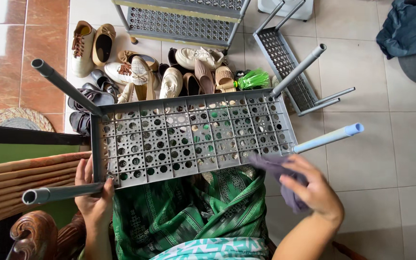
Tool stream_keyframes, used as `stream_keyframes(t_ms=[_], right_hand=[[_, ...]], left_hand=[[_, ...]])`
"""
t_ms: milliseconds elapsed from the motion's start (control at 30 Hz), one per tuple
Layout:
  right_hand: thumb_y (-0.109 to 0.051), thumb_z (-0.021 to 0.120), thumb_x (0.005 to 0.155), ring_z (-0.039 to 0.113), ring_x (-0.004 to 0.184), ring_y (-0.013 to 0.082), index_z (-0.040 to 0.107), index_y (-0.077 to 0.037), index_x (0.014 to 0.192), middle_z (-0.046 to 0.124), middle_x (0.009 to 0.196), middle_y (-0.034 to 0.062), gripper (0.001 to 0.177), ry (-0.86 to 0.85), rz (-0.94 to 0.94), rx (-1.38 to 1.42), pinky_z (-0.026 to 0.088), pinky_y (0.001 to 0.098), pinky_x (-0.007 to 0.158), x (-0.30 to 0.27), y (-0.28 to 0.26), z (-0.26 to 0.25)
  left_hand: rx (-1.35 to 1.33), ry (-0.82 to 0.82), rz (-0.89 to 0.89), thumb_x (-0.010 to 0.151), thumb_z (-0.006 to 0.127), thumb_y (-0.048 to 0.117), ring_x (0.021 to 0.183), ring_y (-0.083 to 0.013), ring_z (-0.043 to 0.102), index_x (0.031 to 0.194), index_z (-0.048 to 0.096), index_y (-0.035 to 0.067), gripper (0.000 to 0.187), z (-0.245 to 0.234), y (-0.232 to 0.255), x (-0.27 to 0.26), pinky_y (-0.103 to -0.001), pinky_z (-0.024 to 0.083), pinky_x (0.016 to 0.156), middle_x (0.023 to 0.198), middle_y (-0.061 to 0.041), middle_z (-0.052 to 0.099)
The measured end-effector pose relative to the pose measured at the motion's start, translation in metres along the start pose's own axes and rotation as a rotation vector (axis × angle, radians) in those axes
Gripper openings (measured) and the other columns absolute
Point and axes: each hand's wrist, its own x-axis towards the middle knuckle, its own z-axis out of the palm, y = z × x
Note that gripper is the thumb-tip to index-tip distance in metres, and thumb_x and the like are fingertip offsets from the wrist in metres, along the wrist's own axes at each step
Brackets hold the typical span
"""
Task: The person cleans a metal shoe rack by first brushing it with a green brush and then wiping it with a purple cloth. The person handles the rack by turning it over to clean both sides and the legs.
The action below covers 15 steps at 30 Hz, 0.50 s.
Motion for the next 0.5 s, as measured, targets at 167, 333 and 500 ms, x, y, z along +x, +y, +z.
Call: stream_keyframes(t_ms=[167, 333, 500], right_hand=[[-0.017, 0.072, 0.094, 0.049, 0.117, 0.0454, 0.054, 0.011, 0.139, 0.049, 0.127, 0.0286, 0.057, 0.637, -0.202, -0.516, 0.04, 0.0504, 0.102, 0.111, -0.002, 0.048], [-0.023, 0.063, 0.097, 0.053, 0.104, 0.0394, 0.062, 0.004, 0.123, 0.053, 0.117, 0.0237, 0.037, 0.416, -0.124, -0.819, 0.044, 0.0534, 0.088, 0.147, -0.021, 0.114], [-0.006, 0.063, 0.097, 0.054, 0.087, 0.0301, 0.068, 0.003, 0.114, 0.056, 0.11, 0.021, 0.02, 0.101, -0.374, -0.61, 0.049, 0.0411, 0.074, 0.131, -0.076, 0.186]], left_hand=[[-0.043, 0.043, -0.096, 0.094, 0.065, -0.001, 0.128, -0.0171, 0.059, 0.153, 0.036, -0.007, 0.066, 0.001, 0.002, -0.015, -0.027, 0.049, 0.104, 0.151, -0.019, 0.055], [0.032, 0.204, -0.156, 0.087, 0.067, -0.005, 0.104, -0.0201, 0.056, 0.156, 0.024, -0.001, 0.081, 0.015, 0.032, -0.016, -0.034, 0.049, 0.089, 0.149, -0.021, 0.054], [0.6, 0.402, 0.487, 0.097, 0.069, -0.006, 0.156, -0.0308, 0.032, 0.154, 0.015, 0.009, 0.079, 0.066, 0.068, -0.027, -0.052, 0.023, 0.136, 0.16, -0.024, 0.031]])
